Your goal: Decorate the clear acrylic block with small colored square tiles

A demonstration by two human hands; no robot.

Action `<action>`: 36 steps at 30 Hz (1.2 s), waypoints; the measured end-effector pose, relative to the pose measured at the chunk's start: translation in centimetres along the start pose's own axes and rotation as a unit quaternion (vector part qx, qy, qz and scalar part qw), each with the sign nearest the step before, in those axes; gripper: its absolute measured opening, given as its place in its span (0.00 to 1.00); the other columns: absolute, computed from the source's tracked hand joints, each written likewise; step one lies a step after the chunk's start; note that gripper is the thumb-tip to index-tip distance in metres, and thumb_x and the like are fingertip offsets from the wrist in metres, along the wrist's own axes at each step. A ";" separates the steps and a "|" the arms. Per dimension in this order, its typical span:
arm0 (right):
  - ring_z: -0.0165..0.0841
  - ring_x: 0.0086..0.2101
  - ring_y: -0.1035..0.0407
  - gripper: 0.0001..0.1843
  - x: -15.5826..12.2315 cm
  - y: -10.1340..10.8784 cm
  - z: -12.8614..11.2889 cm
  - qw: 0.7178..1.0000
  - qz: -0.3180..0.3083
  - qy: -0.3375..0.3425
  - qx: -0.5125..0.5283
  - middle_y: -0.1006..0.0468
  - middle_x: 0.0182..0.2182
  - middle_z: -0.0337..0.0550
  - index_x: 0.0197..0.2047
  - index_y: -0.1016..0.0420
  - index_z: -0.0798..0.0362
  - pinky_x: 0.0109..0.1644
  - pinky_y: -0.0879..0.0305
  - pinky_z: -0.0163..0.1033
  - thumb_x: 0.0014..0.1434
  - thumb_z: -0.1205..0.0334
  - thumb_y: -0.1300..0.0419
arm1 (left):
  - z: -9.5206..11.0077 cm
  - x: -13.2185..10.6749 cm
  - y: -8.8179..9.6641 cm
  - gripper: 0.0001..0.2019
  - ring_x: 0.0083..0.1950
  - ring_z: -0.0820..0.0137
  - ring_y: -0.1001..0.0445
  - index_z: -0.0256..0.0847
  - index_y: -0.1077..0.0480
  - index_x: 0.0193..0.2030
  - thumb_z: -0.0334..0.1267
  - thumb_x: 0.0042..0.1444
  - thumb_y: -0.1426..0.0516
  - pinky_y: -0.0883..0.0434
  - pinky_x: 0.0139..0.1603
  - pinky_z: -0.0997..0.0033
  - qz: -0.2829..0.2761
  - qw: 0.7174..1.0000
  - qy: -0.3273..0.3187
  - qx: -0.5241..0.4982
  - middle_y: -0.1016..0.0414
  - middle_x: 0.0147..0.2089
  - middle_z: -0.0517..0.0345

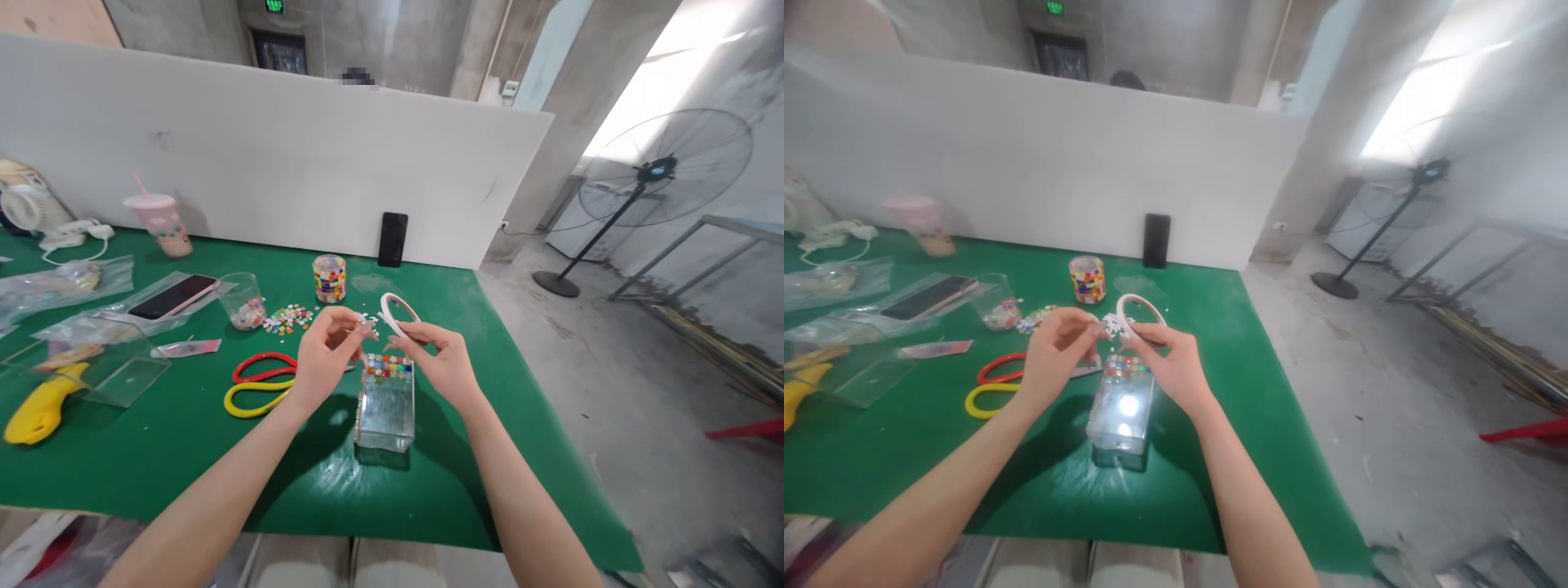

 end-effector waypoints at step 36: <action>0.38 0.38 0.22 0.10 -0.1 0.9 -0.6 0.985 -0.132 -0.006 -0.114 0.14 0.40 0.38 0.43 0.15 0.42 0.43 0.28 0.42 0.60 0.60 0.36 | 1.0 -0.3 -0.7 0.06 0.35 0.69 0.17 0.40 0.19 0.38 0.33 0.53 0.36 0.21 0.36 0.77 -0.092 0.985 -0.069 0.125 0.15 0.36 0.57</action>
Point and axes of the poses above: each hand's wrist, its own x-axis towards the middle knuckle, its own y-axis out of the back of the hand, z = x × y, the point moved 6 cm from there along x, towards the middle knuckle
